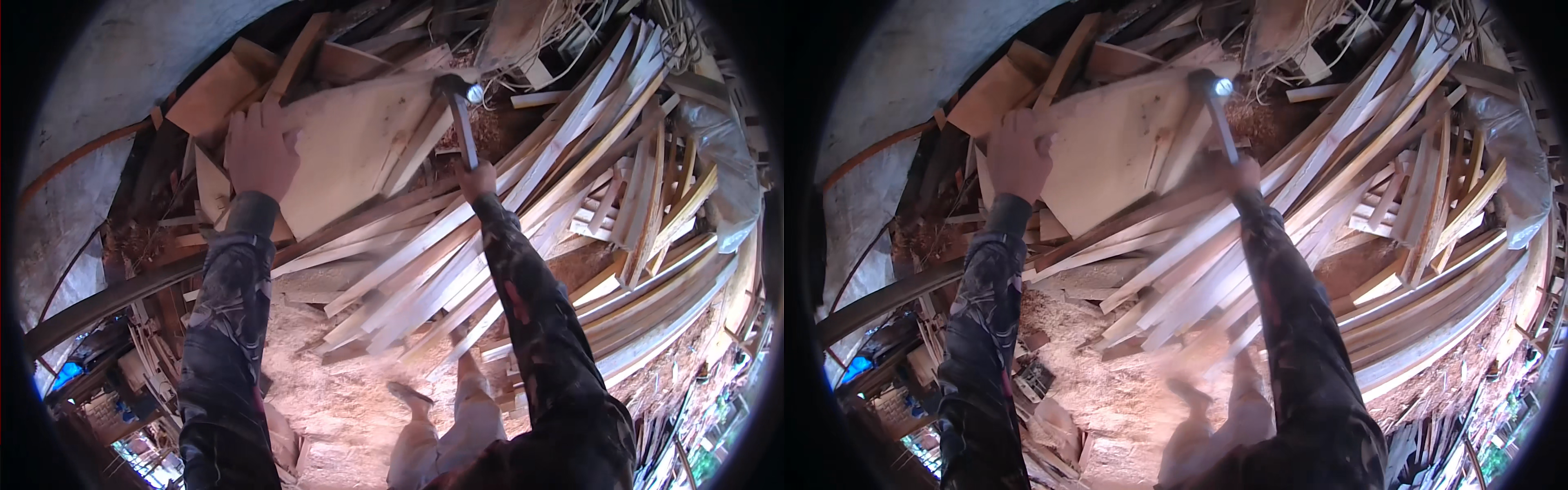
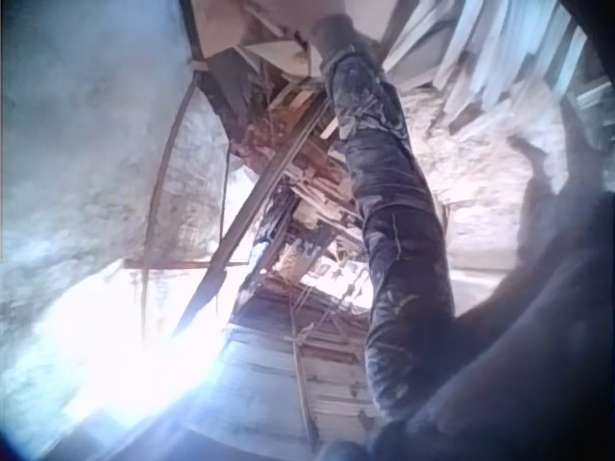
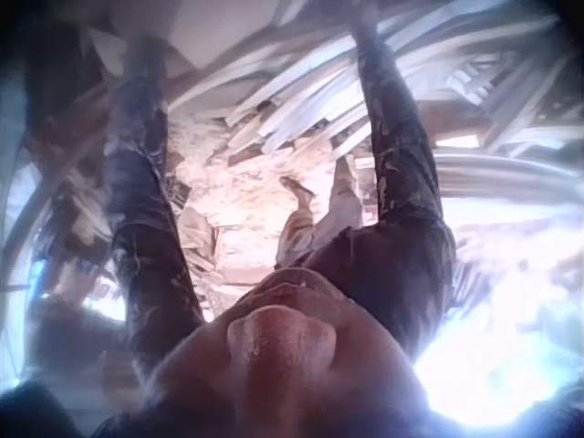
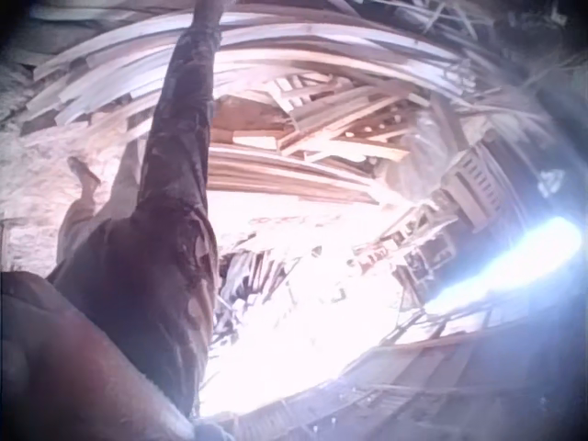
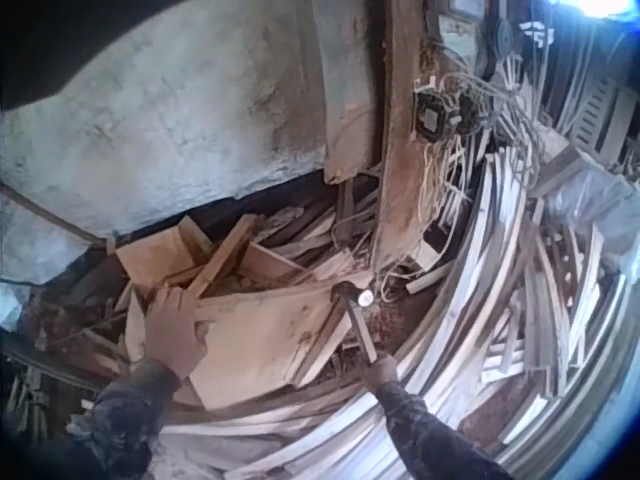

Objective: The person uses a table saw to cut wooden planks, then picks up a smaller piece of wood and uses a hammer to drive a nail into it.

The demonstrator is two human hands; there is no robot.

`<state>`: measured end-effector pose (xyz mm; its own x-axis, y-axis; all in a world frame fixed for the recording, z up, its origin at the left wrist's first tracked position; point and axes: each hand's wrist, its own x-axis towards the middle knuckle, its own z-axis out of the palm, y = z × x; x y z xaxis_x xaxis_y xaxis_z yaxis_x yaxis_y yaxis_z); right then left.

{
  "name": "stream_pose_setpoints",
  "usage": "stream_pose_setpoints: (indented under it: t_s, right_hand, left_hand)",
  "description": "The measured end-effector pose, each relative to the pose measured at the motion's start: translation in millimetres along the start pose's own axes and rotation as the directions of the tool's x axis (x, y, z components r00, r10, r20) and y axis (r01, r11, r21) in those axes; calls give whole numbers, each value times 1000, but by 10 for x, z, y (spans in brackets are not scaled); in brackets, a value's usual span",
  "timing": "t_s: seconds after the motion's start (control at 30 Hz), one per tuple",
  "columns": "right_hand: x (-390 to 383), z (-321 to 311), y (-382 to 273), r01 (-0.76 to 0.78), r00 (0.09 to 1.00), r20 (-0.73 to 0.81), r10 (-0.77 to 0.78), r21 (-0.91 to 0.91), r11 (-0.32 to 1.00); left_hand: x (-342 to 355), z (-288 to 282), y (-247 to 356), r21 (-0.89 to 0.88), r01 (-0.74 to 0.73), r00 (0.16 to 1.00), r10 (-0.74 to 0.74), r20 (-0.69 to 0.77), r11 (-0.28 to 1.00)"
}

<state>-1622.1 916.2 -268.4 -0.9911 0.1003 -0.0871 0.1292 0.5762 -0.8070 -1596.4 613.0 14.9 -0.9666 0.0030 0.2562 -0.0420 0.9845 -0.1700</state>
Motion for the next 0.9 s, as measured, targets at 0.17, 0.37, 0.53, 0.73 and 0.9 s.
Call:
stream_pose_setpoints:
  t_s: [0.17, 0.37, 0.53, 0.73, 0.9]
  right_hand:
    - [-303, -953, -524, -73, 961, 255, 102, -123, 990]
    - [-305, -2030, -905, 625, 766, 581, -275, -572, 531]
    - [-534, -3212, -917, 540, 754, 652, -84, -541, 645]
    - [-1076, -2551, -1605, 20, 960, 279, -23, 13, 1000]
    - [-885, -1147, -1471, 136, 978, 40, -206, 626, 768]
  left_hand:
    - [-101, -54, -185, 31, -28, 999, 29, -40, 999]
    - [-452, -167, -265, 11, 98, 995, -98, -13, 995]
    - [-543, -342, -50, -10, 97, 995, -97, 24, 995]
    - [-703, -309, -301, -90, 157, 987, -159, -22, 983]
    - [-857, -283, -448, -16, 146, 989, -147, -21, 989]
